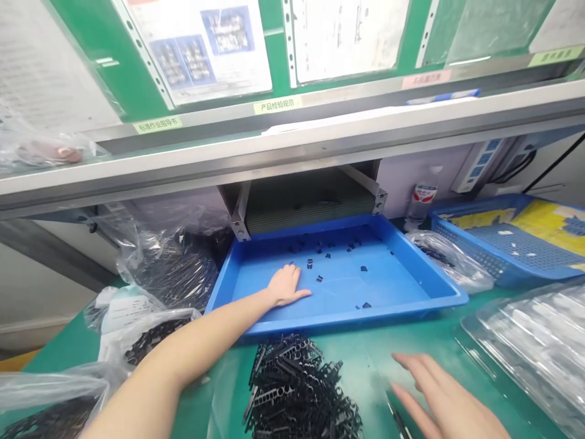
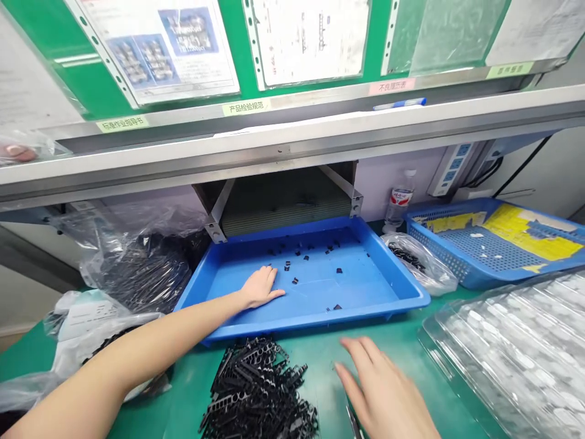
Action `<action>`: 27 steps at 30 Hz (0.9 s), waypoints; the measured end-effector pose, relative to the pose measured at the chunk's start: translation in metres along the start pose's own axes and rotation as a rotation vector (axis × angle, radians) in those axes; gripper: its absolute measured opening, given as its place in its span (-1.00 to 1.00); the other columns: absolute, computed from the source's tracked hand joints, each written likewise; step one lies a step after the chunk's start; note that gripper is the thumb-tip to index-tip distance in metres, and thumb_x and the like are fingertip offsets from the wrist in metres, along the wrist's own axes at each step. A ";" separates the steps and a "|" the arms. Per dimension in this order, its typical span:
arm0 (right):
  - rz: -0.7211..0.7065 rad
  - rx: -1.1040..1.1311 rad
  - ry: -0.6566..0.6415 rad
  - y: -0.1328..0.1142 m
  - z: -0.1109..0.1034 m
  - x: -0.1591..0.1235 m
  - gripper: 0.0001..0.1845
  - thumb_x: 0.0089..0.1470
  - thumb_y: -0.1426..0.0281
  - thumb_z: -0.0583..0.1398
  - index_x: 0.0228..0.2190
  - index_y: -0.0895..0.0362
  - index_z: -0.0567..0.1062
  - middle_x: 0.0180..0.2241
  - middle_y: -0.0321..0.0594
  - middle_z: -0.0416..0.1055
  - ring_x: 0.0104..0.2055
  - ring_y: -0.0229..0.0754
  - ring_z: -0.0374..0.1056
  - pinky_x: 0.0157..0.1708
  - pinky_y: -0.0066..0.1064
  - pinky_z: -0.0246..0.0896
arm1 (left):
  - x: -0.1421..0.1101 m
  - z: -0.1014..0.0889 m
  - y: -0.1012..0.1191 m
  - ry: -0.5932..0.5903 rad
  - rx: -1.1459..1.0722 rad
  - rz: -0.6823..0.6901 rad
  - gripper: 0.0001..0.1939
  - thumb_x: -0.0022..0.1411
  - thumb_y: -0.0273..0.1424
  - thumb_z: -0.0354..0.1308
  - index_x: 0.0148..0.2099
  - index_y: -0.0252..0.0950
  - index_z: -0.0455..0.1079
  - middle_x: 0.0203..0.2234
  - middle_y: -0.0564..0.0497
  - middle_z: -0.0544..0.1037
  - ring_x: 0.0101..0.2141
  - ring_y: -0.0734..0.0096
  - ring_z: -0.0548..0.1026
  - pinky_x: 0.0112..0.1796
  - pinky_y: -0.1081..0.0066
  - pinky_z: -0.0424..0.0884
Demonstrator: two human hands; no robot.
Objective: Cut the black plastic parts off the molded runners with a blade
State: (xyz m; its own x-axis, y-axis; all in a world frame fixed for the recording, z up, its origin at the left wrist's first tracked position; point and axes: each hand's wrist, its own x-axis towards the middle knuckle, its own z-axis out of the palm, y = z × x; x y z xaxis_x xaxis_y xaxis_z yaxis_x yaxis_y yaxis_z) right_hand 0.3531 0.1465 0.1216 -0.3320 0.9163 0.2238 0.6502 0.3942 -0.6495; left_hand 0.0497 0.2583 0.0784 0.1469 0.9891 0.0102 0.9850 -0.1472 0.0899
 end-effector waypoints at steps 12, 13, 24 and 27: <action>0.294 -0.410 -0.406 0.038 0.039 0.243 -0.73 0.17 0.34 0.12 -0.09 0.13 0.37 -0.06 -0.14 0.32 -0.14 -0.14 0.34 -0.19 -0.19 0.30 | 0.065 0.010 0.020 0.111 -0.070 0.038 -0.20 0.10 0.03 -0.03 0.18 -0.50 0.09 0.09 -0.35 0.27 0.08 -0.02 0.23 0.01 0.12 0.18; 0.300 -0.411 -0.430 0.047 0.041 0.247 -0.74 0.17 0.34 0.12 -0.09 0.13 0.37 -0.06 -0.14 0.32 -0.14 -0.14 0.34 -0.19 -0.19 0.30 | 0.071 0.014 0.021 0.115 -0.085 0.040 -0.17 0.06 0.04 0.01 0.18 -0.51 0.08 0.11 -0.36 0.24 0.10 -0.04 0.20 0.03 0.11 0.16; 0.238 -0.333 -0.601 0.088 0.045 0.262 -0.72 0.16 0.34 0.12 -0.08 0.15 0.36 -0.07 -0.14 0.33 -0.16 -0.13 0.34 -0.21 -0.19 0.31 | 0.122 0.021 0.027 0.111 -0.177 0.159 -0.76 0.24 -0.33 0.05 -0.10 -0.33 0.35 -0.13 -0.07 0.44 -0.14 0.27 0.42 -0.14 0.14 0.36; 0.217 -0.306 -0.609 0.092 0.041 0.261 -0.72 0.16 0.34 0.12 -0.09 0.15 0.36 -0.07 -0.14 0.33 -0.16 -0.13 0.34 -0.20 -0.18 0.31 | 0.113 0.022 0.025 0.109 -0.178 0.152 -0.79 0.24 -0.35 0.05 -0.12 -0.34 0.36 -0.17 -0.06 0.45 -0.20 0.31 0.44 -0.19 0.18 0.39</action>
State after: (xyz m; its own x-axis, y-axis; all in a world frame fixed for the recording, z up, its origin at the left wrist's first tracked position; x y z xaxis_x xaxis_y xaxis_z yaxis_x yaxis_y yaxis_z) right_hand 0.2982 0.4189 0.0909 -0.4377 0.8097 -0.3910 0.8779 0.2908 -0.3805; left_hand 0.0926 0.3666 0.0596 0.2721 0.9515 0.1438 0.9195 -0.3011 0.2525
